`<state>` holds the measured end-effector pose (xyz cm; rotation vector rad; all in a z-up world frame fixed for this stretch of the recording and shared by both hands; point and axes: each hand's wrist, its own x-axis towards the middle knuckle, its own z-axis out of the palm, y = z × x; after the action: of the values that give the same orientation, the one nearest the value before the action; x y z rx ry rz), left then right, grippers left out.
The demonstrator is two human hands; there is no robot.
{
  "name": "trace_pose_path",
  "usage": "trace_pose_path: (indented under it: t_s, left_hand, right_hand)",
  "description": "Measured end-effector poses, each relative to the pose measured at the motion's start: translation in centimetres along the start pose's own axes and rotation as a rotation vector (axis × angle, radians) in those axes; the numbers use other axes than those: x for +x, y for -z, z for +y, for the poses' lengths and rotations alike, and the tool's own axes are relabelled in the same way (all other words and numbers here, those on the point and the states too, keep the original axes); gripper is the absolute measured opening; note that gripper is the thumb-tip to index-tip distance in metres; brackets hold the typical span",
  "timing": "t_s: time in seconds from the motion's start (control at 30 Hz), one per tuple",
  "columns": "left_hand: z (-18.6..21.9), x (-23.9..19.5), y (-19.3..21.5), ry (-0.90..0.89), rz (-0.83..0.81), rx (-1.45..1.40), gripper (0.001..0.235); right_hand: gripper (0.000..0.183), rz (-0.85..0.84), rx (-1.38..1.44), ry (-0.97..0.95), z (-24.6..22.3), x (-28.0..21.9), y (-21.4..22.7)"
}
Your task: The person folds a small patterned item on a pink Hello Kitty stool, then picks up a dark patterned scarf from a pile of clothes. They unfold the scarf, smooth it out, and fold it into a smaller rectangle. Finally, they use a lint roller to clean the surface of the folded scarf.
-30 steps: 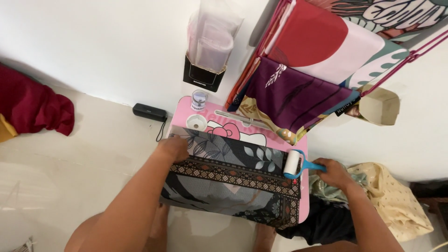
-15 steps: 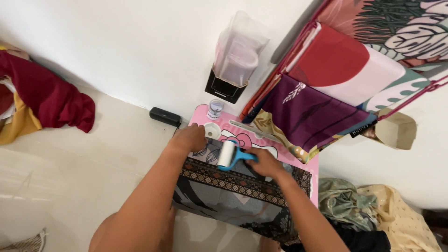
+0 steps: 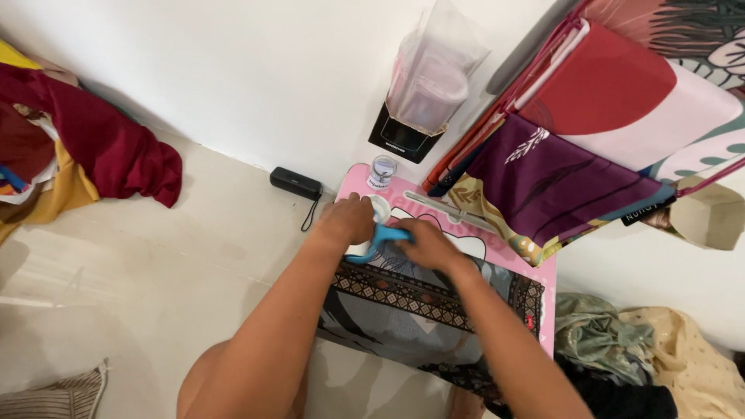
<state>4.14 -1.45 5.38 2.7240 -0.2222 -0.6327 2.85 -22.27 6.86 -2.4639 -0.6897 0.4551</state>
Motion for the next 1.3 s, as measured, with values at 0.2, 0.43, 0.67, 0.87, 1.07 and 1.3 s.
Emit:
trace_pose_path:
  t_s: [0.2,0.43,0.67,0.87,1.07,1.3]
  left_hand:
    - [-0.3,-0.9,0.4,0.010,0.012,0.014,0.050]
    - [0.5,-2.7,2.1,0.037,-0.018,-0.013,0.052]
    - [1.4,-1.3,1.7,0.030,0.008,-0.038,0.053]
    - [0.2,1.3,-0.9,0.007,0.026,-0.039,0.055]
    - [-0.6,1.2,-1.6,0.020,0.026,-0.044,0.055]
    - [-0.5,0.5,-5.0,0.002,0.049,0.090,0.044]
  right_hand:
    - [0.040,0.056,-0.030,-0.182,7.9,-11.3,5.8]
    - [0.034,0.129,-0.014,-0.373,16.8,-18.8,4.0]
    - [0.038,0.071,-0.012,-0.255,8.1,-9.5,0.1]
    - [0.038,-0.031,0.014,-0.115,-1.2,-2.0,-3.4]
    - [0.039,-0.032,0.002,-0.162,-4.0,1.0,-6.0]
    - [0.039,-0.053,0.013,-0.121,-1.3,-2.5,-2.4]
